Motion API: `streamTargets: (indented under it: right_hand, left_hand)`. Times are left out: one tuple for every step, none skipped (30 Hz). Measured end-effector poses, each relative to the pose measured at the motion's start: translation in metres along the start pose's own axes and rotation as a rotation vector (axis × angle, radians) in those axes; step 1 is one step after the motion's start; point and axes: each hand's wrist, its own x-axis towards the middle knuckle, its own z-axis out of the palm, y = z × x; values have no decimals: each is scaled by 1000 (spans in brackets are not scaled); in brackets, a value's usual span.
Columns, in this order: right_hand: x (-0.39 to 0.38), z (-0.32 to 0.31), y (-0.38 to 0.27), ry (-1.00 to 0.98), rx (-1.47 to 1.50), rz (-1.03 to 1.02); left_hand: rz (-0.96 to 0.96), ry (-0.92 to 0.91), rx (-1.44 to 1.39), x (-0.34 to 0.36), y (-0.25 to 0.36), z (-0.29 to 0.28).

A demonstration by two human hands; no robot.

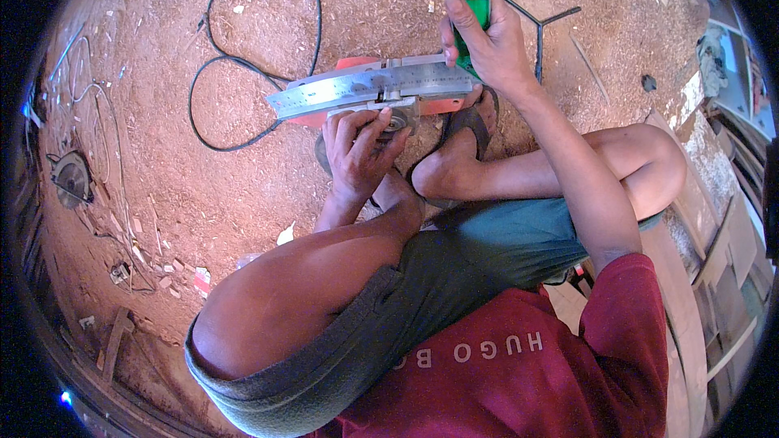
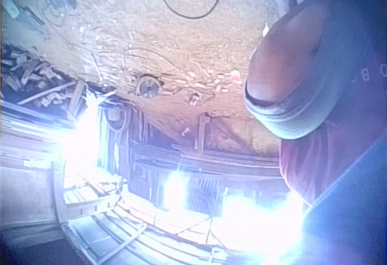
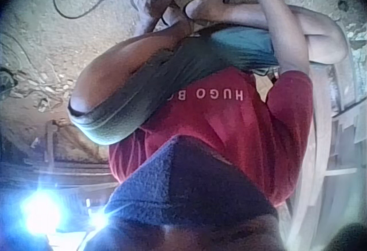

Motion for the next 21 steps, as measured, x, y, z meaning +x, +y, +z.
streamTargets:
  right_hand:
    - [0,0,1,-1,1,2]
    - [1,0,1,-2,2,3]
    - [1,0,1,-2,-2,-2]
    - [1,0,0,-2,-6,-6]
    - [1,0,0,-2,-12,-12]
    - [1,1,2,11,10,-27]
    - [1,2,5,25,31,-42]
    - [1,3,7,39,53,-56]
    - [1,1,6,26,36,-40]
    - [1,0,5,13,19,-24]
    - [0,-1,4,-2,2,-8]
    - [1,-1,2,-4,1,-12]
    - [1,0,1,-6,-1,-17]
    - [1,0,0,-6,-3,-23]
    - [0,0,0,-3,1,-18]
    - [-1,0,0,1,6,-13]
    - [-1,0,-1,1,12,-10]
    - [0,0,0,2,12,-1]
    - [0,0,0,2,12,8]
    - [0,0,1,4,12,18]
    - [0,1,2,22,21,19]
  left_hand:
    - [1,2,-3,0,0,0]
    - [2,3,-6,0,-1,0]
    - [3,3,-1,-1,-1,0]
    - [4,2,3,-1,-2,1]
    - [4,3,6,-2,-2,1]
    - [1,-1,7,-2,-2,1]
    - [-3,-5,8,-3,-2,1]
    - [-6,-10,9,-3,-2,0]
    - [-6,-11,6,-3,-2,0]
    - [-7,-11,3,-3,-2,0]
    - [-8,-12,2,-3,-2,0]
    - [-6,-10,2,-3,-2,0]
    - [-4,-8,2,-3,-2,0]
    - [0,-6,1,-2,-3,1]
    - [1,-3,2,-2,-2,1]
    - [3,0,3,-2,-2,1]
    - [4,5,7,-1,-2,1]
    - [6,10,3,-1,-2,1]
    - [7,14,0,-1,-2,1]
    - [8,17,-5,-1,-2,2]
    - [9,17,-2,-1,-2,2]
